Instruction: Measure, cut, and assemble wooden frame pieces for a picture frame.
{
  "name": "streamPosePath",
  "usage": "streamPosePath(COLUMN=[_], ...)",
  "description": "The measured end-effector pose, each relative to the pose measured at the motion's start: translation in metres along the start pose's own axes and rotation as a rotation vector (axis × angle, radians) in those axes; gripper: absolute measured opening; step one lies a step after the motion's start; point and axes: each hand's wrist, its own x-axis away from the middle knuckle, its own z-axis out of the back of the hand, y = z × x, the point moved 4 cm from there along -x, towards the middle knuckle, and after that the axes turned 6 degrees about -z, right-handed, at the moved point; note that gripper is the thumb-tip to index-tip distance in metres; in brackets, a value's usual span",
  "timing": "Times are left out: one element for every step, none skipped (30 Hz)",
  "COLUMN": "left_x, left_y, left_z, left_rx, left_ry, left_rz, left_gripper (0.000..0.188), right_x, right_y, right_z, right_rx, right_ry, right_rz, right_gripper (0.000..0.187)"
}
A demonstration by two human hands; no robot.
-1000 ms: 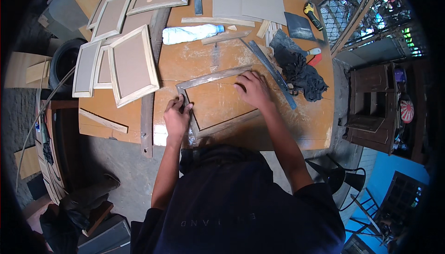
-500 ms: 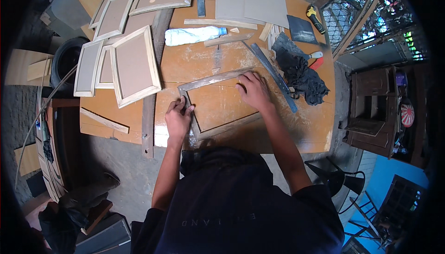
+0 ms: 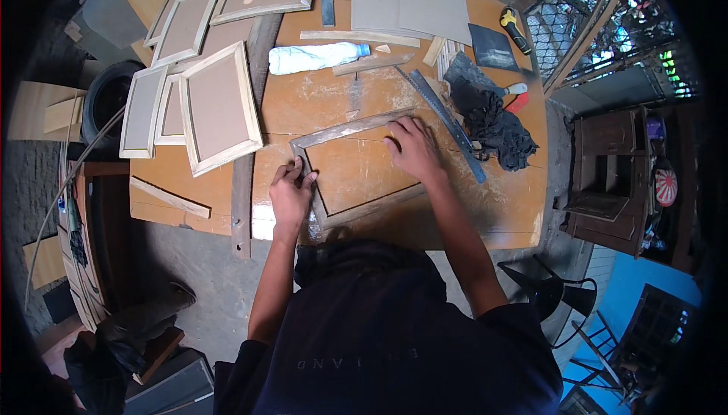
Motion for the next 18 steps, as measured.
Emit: streamPosePath(left_x=[0.0001, 0.0003, 0.0003, 0.0001, 0.0, 0.0001, -0.0003, -0.0004, -0.0003, -0.0006, -0.0009, -0.0009, -0.0011, -0.0011, -0.0008, -0.0006, -0.0004, 0.0001], left_y=[-0.0005, -0.001, -0.0019, -0.0017, -0.0016, -0.0014, -0.0005, -0.0005, -0.0011, -0.0009, -0.0006, -0.0004, 0.0022, 0.0035, 0.0026, 0.0015, 0.0005, -0.0007], left_z=[0.0, -0.0001, -0.0004, -0.0005, -0.0007, -0.0006, 0.0002, 0.0004, 0.0003, 0.0003, 0.0004, 0.0004, 0.0016, 0.002, 0.0011, 0.0009, 0.0008, 0.0004], left_rx=[0.003, 0.006, 0.006, 0.009, 0.011, 0.011, 0.005, -0.002, -0.002, 0.001, 0.005, 0.005, 0.007, 0.009, 0.009, 0.015, 0.022, 0.021], left_ry=[0.007, 0.015, 0.015, 0.01, 0.005, 0.005, -0.011, -0.026, -0.026, -0.02, -0.015, -0.016, -0.024, -0.033, -0.034, -0.025, -0.017, -0.016], left_rz=[-0.009, -0.017, -0.017, -0.013, -0.008, -0.008, 0.014, 0.036, 0.036, 0.034, 0.032, 0.032, 0.045, 0.058, 0.057, 0.049, 0.041, 0.04], left_gripper=[0.046, 0.046, 0.046, 0.046, 0.046, 0.046, 0.046, 0.046, 0.046, 0.046, 0.046, 0.046, 0.046, 0.046, 0.046, 0.046, 0.046, 0.046], right_x=[0.0001, 0.0001, -0.0002, -0.0003, -0.0001, 0.0004, 0.0003, 0.0002, 0.0, -0.0003, -0.0005, -0.0007, -0.0004, -0.0001, 0.0001, -0.0002, -0.0004, -0.0003], right_y=[-0.0001, -0.0002, -0.0002, 0.0002, 0.0007, 0.001, 0.0009, 0.0006, 0.0004, 0.0007, 0.001, 0.0011, 0.0013, 0.0015, 0.0017, 0.0013, 0.0009, 0.0006], right_z=[0.0003, 0.0005, 0.0001, -0.0006, -0.0012, -0.0014, -0.0012, -0.0012, -0.0014, -0.0018, -0.0022, -0.0021, -0.002, -0.0019, -0.0019, -0.002, -0.002, -0.0016], right_rx=[-0.004, -0.007, -0.007, 0.001, 0.008, 0.009, 0.008, 0.007, 0.007, 0.01, 0.013, 0.014, 0.015, 0.016, 0.016, 0.011, 0.007, 0.007], right_ry=[0.002, 0.004, 0.004, -0.003, -0.01, -0.011, -0.008, -0.004, -0.005, -0.015, -0.025, -0.025, -0.024, -0.024, -0.024, -0.025, -0.026, -0.025], right_rz=[0.0, 0.001, 0.001, -0.005, -0.011, -0.012, -0.01, -0.009, -0.008, -0.015, -0.023, -0.023, -0.022, -0.022, -0.023, -0.022, -0.021, -0.021], right_gripper=[0.03, 0.03, 0.03, 0.031, 0.032, 0.032, 0.033, 0.034, 0.034, 0.034, 0.035, 0.035, 0.035, 0.035, 0.035, 0.035, 0.035, 0.035])
